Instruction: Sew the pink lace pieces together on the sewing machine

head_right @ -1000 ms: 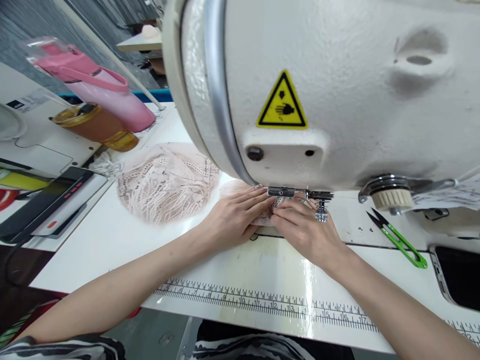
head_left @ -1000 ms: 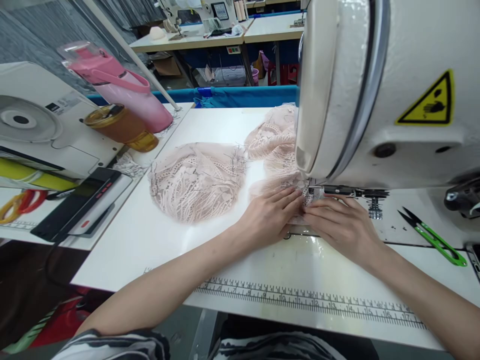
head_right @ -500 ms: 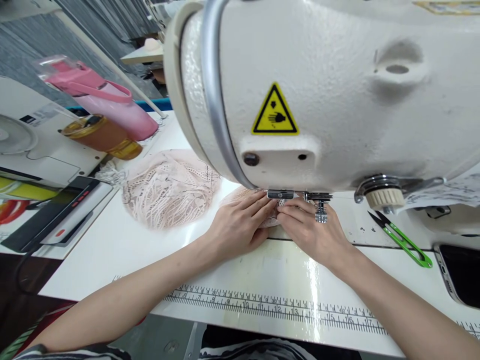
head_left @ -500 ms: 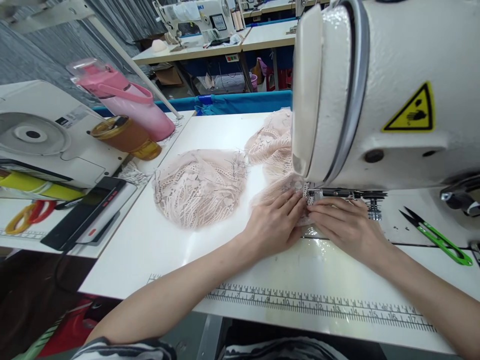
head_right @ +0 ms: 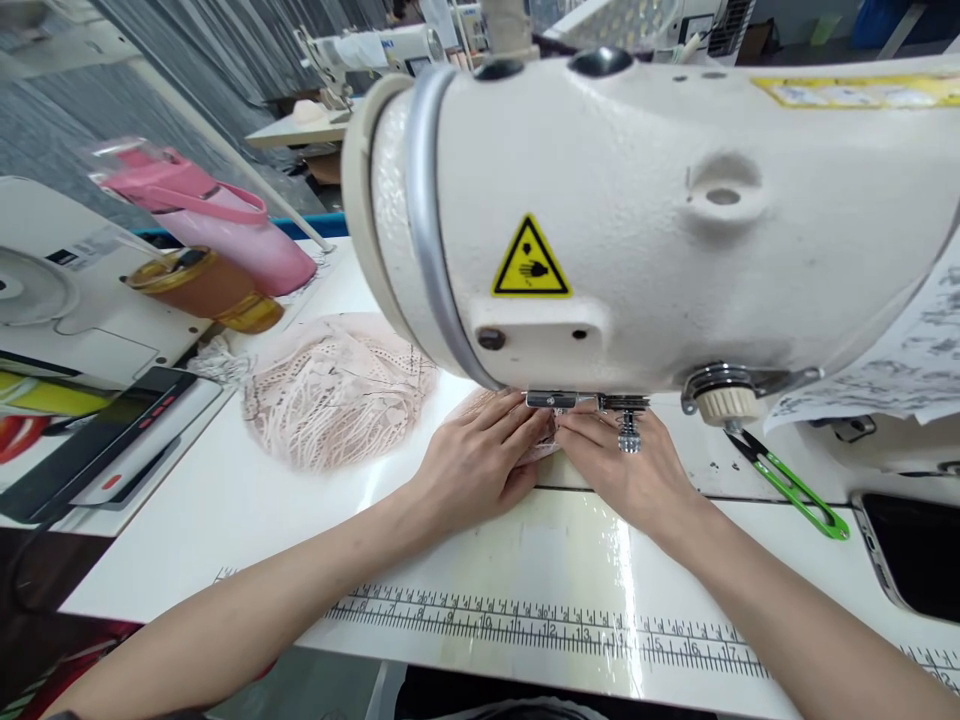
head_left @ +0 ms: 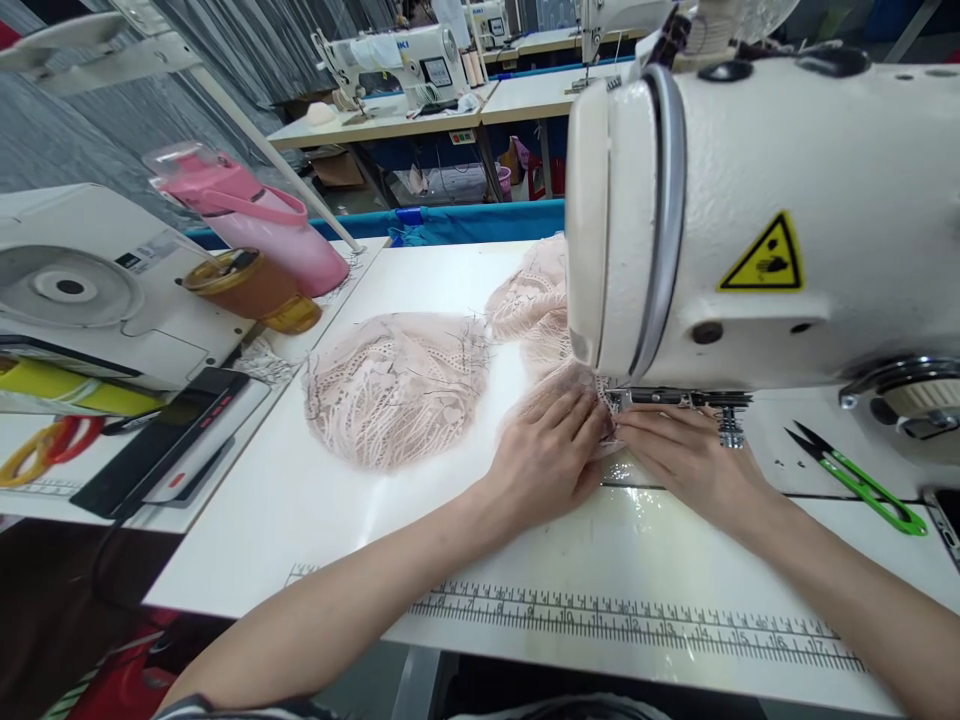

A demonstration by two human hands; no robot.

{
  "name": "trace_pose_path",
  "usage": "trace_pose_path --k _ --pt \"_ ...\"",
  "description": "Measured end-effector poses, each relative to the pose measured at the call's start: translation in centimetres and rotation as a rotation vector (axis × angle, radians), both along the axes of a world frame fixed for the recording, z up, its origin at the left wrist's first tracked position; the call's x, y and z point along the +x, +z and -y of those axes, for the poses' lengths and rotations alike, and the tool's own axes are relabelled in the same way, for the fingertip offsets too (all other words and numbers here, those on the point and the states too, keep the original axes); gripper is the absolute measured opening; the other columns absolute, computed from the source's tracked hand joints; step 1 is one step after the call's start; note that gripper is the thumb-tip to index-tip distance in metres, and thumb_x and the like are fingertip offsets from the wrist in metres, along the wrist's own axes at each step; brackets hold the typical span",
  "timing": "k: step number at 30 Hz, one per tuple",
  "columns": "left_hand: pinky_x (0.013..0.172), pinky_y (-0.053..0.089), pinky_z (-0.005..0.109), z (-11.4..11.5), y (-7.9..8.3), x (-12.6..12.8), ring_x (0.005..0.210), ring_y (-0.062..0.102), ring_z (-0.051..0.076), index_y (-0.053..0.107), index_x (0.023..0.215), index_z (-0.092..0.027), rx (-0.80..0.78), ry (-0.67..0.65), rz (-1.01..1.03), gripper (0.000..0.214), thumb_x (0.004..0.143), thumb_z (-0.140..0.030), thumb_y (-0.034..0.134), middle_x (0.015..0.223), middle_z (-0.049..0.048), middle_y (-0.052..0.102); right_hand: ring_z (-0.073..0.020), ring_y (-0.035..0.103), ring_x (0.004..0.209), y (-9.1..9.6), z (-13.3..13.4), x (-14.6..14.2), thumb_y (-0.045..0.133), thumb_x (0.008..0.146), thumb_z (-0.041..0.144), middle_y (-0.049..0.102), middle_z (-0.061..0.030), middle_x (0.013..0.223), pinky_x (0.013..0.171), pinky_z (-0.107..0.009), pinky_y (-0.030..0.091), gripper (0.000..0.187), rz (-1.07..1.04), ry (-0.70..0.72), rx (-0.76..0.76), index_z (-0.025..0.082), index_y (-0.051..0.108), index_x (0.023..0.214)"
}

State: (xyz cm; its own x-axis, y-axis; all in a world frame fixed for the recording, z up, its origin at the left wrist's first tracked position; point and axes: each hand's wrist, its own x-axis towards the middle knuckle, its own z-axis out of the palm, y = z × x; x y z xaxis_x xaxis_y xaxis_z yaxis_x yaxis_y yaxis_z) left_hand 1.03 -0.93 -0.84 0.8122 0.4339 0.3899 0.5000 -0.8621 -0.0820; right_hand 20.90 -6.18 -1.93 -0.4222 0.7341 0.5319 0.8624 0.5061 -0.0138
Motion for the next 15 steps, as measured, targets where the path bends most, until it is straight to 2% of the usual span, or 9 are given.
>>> trace_pose_path --k 3,6,9,15 --pt "0.1 0.048 0.039 0.05 0.0 0.01 0.118 0.056 0.027 0.061 0.119 -0.008 0.003 -0.003 0.002 0.04 0.089 -0.03 0.045 0.121 0.0112 0.063 -0.0117 0.064 0.086 0.37 -0.15 0.19 0.049 0.088 0.009 0.07 0.0014 0.101 0.073 -0.026 0.047 0.02 -0.013 0.017 0.079 0.019 0.066 0.092" --pt "0.099 0.048 0.038 0.1 0.02 0.02 0.117 0.057 0.026 0.061 0.119 -0.01 0.004 -0.004 0.005 0.039 0.091 -0.031 0.044 0.121 0.0104 0.063 -0.0122 0.064 0.086 0.48 -0.19 0.28 0.052 0.088 0.013 0.071 0.0013 0.1 0.08 -0.028 0.046 0.017 -0.058 -0.008 0.135 0.02 0.066 0.093" --pt "0.098 0.049 0.036 0.14 0.08 0.06 0.117 0.056 0.025 0.06 0.12 -0.011 -0.012 0.0 0.0 0.04 0.092 -0.034 0.043 0.122 0.01 0.062 -0.0137 0.064 0.089 0.46 -0.23 0.35 0.054 0.088 0.017 0.071 0.0003 0.099 0.081 -0.029 0.046 0.016 -0.093 -0.036 0.123 0.022 0.066 0.097" --pt "0.101 0.046 0.037 0.16 0.18 0.16 0.122 0.053 0.025 0.057 0.125 -0.013 -0.068 0.002 -0.02 0.041 0.092 -0.033 0.044 0.125 0.0104 0.06 -0.0159 0.064 0.086 0.25 -0.53 0.84 0.054 0.087 0.02 0.072 -0.0008 0.096 0.078 -0.031 0.045 0.017 -0.09 -0.007 0.094 0.025 0.067 0.098"
